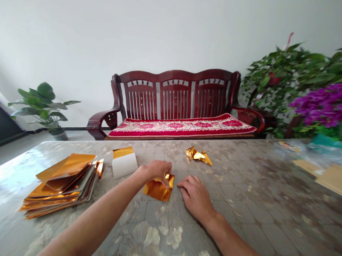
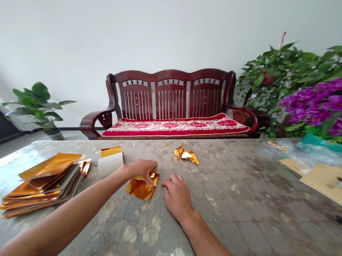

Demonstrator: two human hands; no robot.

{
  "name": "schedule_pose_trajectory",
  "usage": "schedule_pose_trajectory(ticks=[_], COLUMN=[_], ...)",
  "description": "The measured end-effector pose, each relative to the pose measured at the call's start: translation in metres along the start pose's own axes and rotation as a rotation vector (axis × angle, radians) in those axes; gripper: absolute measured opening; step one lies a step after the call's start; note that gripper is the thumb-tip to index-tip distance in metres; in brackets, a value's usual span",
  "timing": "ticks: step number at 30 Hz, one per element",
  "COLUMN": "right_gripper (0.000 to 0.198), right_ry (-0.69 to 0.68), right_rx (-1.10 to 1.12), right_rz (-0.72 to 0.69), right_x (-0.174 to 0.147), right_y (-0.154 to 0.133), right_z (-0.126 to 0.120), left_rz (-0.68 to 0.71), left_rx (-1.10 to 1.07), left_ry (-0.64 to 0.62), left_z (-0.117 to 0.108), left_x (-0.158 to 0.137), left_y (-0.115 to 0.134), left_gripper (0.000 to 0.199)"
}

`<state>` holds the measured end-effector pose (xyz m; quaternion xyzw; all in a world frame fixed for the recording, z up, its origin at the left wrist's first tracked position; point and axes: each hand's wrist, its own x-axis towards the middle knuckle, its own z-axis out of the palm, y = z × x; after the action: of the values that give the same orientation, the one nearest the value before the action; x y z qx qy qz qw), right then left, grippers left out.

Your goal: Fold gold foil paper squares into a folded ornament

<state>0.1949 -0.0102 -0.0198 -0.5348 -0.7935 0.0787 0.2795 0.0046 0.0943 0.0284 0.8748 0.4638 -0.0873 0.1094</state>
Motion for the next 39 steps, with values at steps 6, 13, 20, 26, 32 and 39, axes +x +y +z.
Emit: schedule_pose_trajectory(ticks=[6, 13, 20, 26, 32, 39], right_gripper=[0.018, 0.033, 0.022, 0.037, 0.025, 0.017], right_ry=[0.015, 0.144, 0.404, 0.379, 0.095, -0.002], right_rx=[0.032, 0.141, 0.020, -0.163, -0.236, -0.252], right_rz=[0.010, 0.126, -0.092, -0.134, -0.242, -0.277], right_x=[0.001, 0.002, 0.002, -0.002, -0.003, -0.004], right_y=[0.000, 0.000, 0.003, 0.008, 0.002, -0.005], right_z=[-0.001, -0.004, -0.018, -0.026, -0.016, -0.014], left_rz=[-0.077, -0.181, 0.131, 0.313, 0.274, 0.228], left_rx=[-0.102, -0.238, -0.584, -0.371, -0.252, 0.068], left_ry=[0.058, 0.438, 1.000, 0.946, 0.659, 0.578], left_z=[0.008, 0.018, 0.036, 0.057, 0.074, 0.068], left_x=[-0.010, -0.043, -0.065, -0.071, -0.077, -0.087], left_y=[0.000, 0.023, 0.034, 0.015, 0.009, 0.017], left_gripper=[0.036, 0.018, 0.015, 0.027, 0.030, 0.026])
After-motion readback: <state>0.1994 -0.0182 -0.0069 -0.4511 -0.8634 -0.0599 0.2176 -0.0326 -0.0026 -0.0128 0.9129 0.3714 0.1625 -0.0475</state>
